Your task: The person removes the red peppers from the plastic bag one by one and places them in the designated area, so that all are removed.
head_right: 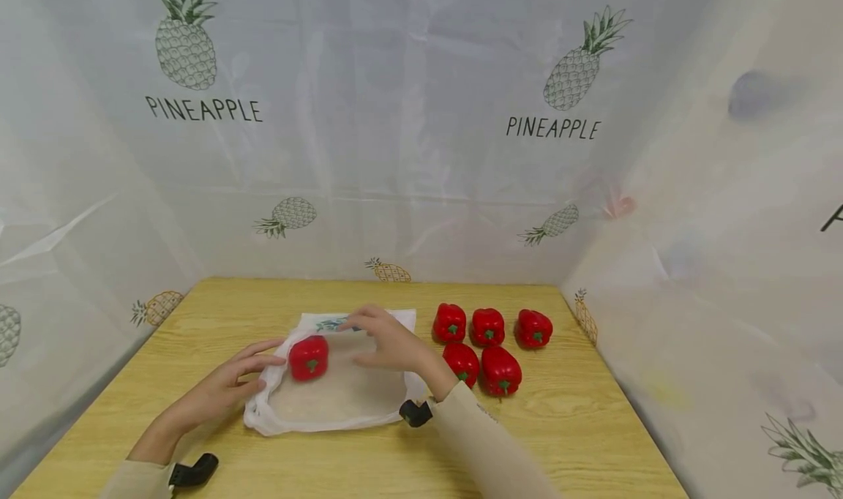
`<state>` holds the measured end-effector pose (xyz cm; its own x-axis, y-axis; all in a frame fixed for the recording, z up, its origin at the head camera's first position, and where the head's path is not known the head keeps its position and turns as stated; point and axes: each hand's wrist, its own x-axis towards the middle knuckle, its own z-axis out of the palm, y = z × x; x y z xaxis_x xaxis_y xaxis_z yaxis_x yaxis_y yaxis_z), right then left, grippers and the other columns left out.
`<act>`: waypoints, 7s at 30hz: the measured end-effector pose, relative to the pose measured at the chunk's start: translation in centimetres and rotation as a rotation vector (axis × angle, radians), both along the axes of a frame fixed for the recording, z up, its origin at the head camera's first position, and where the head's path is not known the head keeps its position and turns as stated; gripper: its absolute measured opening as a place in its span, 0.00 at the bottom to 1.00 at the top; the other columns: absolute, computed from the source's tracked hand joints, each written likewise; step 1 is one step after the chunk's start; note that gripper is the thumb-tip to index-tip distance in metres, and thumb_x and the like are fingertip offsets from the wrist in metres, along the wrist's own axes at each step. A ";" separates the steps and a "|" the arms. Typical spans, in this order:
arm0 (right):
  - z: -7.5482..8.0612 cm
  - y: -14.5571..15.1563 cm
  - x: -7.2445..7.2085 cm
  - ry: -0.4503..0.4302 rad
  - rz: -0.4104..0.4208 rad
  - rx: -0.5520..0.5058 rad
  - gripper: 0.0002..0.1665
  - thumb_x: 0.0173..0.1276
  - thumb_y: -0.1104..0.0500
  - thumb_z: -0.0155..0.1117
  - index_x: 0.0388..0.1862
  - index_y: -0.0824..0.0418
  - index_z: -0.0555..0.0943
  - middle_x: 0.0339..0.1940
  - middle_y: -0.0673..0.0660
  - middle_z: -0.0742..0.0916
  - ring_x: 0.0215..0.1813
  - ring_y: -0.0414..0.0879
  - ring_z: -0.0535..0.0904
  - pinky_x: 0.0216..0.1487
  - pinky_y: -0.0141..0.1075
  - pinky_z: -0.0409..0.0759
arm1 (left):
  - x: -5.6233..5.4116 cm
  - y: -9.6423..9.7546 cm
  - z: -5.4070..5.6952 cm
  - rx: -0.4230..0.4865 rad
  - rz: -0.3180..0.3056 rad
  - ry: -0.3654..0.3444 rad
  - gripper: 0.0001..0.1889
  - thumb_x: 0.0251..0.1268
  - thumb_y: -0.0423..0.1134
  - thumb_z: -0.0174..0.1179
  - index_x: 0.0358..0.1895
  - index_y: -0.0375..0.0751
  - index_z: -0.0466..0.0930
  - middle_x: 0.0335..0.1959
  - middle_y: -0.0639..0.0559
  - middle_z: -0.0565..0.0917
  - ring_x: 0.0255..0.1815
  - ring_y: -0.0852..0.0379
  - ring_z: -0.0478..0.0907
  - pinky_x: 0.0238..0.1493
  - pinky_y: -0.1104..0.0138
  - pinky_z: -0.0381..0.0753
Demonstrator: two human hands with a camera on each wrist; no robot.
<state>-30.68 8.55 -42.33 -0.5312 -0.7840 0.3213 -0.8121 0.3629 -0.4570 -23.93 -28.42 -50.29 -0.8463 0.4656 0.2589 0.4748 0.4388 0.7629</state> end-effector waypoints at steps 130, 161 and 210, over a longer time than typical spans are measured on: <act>1.1 3.0 1.9 -0.073 -0.053 -0.084 0.33 0.66 0.68 0.76 0.68 0.53 0.81 0.64 0.50 0.81 0.62 0.47 0.79 0.52 0.35 0.87 | -0.1 -0.2 -0.2 0.027 -0.069 0.035 0.21 0.79 0.28 0.59 0.71 0.43 0.79 0.83 0.39 0.62 0.72 0.71 0.68 0.64 0.68 0.78; 2.9 20.7 2.5 0.179 -0.302 -0.070 0.40 0.56 0.77 0.80 0.67 0.58 0.80 0.65 0.55 0.82 0.58 0.52 0.83 0.48 0.44 0.90 | 0.1 -0.4 -0.3 0.041 -0.066 0.002 0.19 0.81 0.30 0.58 0.70 0.41 0.79 0.83 0.39 0.61 0.70 0.68 0.73 0.63 0.72 0.77; -1.1 31.9 3.6 0.049 -0.344 -0.042 0.39 0.55 0.81 0.77 0.65 0.62 0.79 0.61 0.59 0.83 0.60 0.37 0.77 0.46 0.35 0.89 | 0.1 -0.2 0.0 0.046 -0.038 -0.061 0.20 0.81 0.31 0.58 0.71 0.42 0.79 0.84 0.42 0.60 0.74 0.76 0.63 0.67 0.71 0.75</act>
<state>-27.04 40.50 -43.41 -0.7450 -0.5475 0.3810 -0.6669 0.6006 -0.4410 -23.87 -28.66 -50.31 -0.8431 0.4865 0.2291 0.4423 0.3853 0.8099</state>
